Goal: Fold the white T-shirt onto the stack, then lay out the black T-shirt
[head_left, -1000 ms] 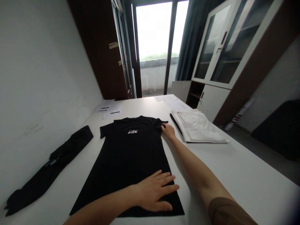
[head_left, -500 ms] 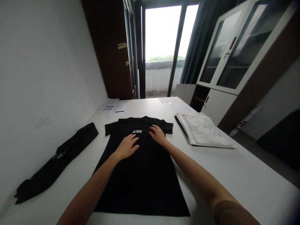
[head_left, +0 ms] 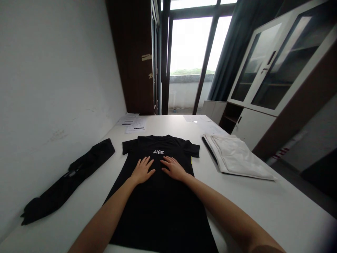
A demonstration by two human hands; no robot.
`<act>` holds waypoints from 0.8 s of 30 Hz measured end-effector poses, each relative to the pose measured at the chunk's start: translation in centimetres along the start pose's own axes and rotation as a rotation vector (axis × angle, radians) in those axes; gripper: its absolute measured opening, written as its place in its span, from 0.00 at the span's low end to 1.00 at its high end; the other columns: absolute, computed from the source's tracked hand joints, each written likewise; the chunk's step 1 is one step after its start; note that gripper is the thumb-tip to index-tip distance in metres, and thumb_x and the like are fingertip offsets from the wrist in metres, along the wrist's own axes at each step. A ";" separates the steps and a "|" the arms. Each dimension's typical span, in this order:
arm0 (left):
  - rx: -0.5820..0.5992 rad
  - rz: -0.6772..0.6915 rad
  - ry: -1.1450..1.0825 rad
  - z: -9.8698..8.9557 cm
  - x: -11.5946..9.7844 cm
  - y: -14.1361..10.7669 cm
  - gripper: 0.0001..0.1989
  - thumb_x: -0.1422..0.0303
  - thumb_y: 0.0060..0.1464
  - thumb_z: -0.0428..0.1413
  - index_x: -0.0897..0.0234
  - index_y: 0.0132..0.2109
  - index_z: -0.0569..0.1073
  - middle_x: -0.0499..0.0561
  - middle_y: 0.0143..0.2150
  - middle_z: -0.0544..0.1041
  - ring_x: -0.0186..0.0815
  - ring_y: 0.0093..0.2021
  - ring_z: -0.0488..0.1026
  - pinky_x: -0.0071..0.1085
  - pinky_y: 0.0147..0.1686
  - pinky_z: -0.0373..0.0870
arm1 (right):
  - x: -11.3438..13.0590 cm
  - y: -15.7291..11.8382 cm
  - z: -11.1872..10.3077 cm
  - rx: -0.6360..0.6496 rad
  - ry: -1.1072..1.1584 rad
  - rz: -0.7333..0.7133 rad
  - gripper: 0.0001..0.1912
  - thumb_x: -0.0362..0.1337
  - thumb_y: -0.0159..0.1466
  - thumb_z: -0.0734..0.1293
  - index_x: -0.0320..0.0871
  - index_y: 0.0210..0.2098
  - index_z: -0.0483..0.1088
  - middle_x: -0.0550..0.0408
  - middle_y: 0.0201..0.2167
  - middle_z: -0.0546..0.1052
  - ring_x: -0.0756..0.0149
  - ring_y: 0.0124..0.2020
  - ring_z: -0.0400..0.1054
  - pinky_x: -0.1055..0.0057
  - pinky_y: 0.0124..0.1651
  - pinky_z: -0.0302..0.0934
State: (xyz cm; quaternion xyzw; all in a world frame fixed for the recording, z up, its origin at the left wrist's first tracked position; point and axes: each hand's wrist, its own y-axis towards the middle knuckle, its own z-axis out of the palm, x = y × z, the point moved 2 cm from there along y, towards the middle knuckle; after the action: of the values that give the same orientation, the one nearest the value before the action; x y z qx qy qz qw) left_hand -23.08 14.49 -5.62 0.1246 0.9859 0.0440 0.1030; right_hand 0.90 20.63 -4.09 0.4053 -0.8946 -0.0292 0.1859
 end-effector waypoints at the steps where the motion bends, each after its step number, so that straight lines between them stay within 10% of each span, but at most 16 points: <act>1: -0.001 -0.001 0.003 0.0 0.0 0.0 0.34 0.46 0.68 0.44 0.55 0.73 0.56 0.55 0.76 0.50 0.48 0.76 0.43 0.54 0.71 0.41 | 0.1 -0.1 0.0 -0.011 -0.005 -0.004 0.28 0.50 0.72 0.62 0.49 0.68 0.65 0.48 0.71 0.60 0.52 0.72 0.51 0.50 0.73 0.44; 24: -0.031 -0.036 -0.034 -1.3 -0.7 -0.8 0.28 0.53 0.67 0.48 0.56 0.70 0.63 0.53 0.74 0.57 0.46 0.74 0.50 0.50 0.72 0.44 | 1.5 -4.5 -1.2 0.064 0.046 -0.078 0.28 0.48 0.72 0.62 0.52 0.69 0.62 0.51 0.72 0.57 0.53 0.72 0.50 0.49 0.72 0.44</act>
State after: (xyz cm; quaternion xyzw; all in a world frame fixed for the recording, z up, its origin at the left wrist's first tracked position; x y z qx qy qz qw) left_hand -22.88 13.48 -4.28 0.1057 0.9853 0.0554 0.1222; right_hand 3.71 16.63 -3.41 0.4463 -0.8740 0.0016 0.1920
